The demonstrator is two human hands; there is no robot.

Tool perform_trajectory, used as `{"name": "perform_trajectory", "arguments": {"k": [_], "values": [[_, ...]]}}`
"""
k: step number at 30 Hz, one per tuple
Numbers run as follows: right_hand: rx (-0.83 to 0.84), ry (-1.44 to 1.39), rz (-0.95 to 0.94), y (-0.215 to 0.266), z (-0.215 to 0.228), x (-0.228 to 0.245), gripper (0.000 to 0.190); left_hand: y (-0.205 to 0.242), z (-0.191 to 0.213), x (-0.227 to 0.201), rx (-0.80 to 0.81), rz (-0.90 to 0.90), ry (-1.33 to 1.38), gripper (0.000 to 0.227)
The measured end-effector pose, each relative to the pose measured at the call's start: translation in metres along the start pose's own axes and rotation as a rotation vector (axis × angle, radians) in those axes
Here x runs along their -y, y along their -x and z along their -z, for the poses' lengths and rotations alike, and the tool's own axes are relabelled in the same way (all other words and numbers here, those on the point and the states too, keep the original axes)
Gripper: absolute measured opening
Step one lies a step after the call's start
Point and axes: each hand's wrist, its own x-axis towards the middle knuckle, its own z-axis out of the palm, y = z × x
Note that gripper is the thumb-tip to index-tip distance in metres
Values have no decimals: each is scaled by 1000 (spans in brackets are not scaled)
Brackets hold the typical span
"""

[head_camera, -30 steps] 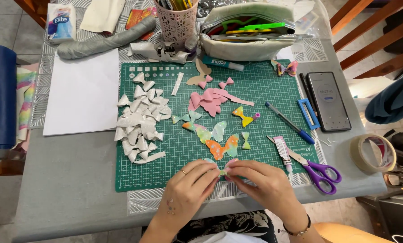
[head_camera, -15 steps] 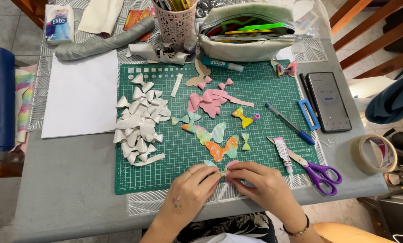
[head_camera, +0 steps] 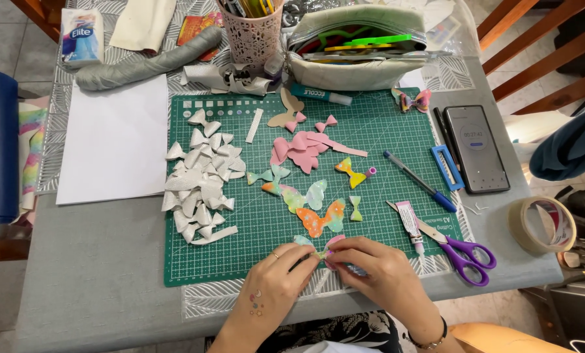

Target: Assemble and decorate small leather butterflies using scissors and glue

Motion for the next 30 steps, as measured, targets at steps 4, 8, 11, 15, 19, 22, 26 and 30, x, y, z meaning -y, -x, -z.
{"name": "perform_trajectory", "arguments": {"k": [4,8,11,15,19,22,26,30], "values": [[3,7,-9,-1,0,1,13,-2,2,-2,9,18,4,20],[-9,17,-7,0,-2,2,13,2,-1,-2,14,33,-5,24],[4,38,-23,2,-3,2,15,3,-3,-2,21,30,-33,27],[4,75,-56,3,-2,11,19,5,-3,-4,60,18,-115,35],[15,223,33,17,-6,14,24,1,-1,-21,-15,-10,-264,23],[16,304,9,32,-15,14,37,4,-11,-28,-185,-5,-515,3],[-3,325,-7,36,-19,18,39,17,-24,-28,-192,21,-532,25],[-1,327,-6,38,-23,15,44,28,-31,-23,-154,35,-551,40]]}}
